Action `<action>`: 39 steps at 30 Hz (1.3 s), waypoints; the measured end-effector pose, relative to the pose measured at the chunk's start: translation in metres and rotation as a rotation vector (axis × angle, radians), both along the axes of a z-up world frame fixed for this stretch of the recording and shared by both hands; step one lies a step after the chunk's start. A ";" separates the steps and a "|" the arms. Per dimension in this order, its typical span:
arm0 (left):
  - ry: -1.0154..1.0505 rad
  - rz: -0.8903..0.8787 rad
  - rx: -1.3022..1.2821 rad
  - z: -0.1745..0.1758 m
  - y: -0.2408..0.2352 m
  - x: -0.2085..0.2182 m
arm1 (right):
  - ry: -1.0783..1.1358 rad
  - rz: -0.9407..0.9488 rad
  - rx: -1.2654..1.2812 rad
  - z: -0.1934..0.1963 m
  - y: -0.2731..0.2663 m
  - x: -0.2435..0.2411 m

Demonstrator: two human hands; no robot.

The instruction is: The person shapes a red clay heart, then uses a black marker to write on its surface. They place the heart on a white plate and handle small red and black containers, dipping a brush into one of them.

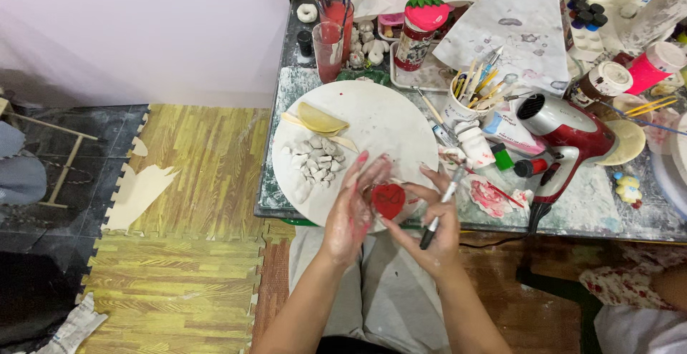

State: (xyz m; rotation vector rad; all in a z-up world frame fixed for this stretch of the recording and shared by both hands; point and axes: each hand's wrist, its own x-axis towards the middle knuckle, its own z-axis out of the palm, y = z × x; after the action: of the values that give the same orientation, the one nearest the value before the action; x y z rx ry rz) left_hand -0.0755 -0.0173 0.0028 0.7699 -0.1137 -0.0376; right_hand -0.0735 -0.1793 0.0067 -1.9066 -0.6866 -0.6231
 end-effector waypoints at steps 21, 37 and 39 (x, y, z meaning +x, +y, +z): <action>0.182 -0.126 0.012 0.004 0.016 -0.001 | -0.019 0.023 0.079 0.021 0.000 0.031; 0.031 0.010 0.291 -0.003 0.015 0.039 | 0.089 -0.031 -0.121 0.003 -0.004 0.031; 0.010 0.014 0.376 0.003 0.016 0.042 | 0.090 -0.021 -0.155 0.005 -0.006 0.031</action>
State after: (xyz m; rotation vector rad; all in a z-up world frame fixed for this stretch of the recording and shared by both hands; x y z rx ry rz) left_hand -0.0334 -0.0012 0.0057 1.1458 -0.0927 -0.0502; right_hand -0.0425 -0.1850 0.0121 -2.0741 -0.6739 -0.5066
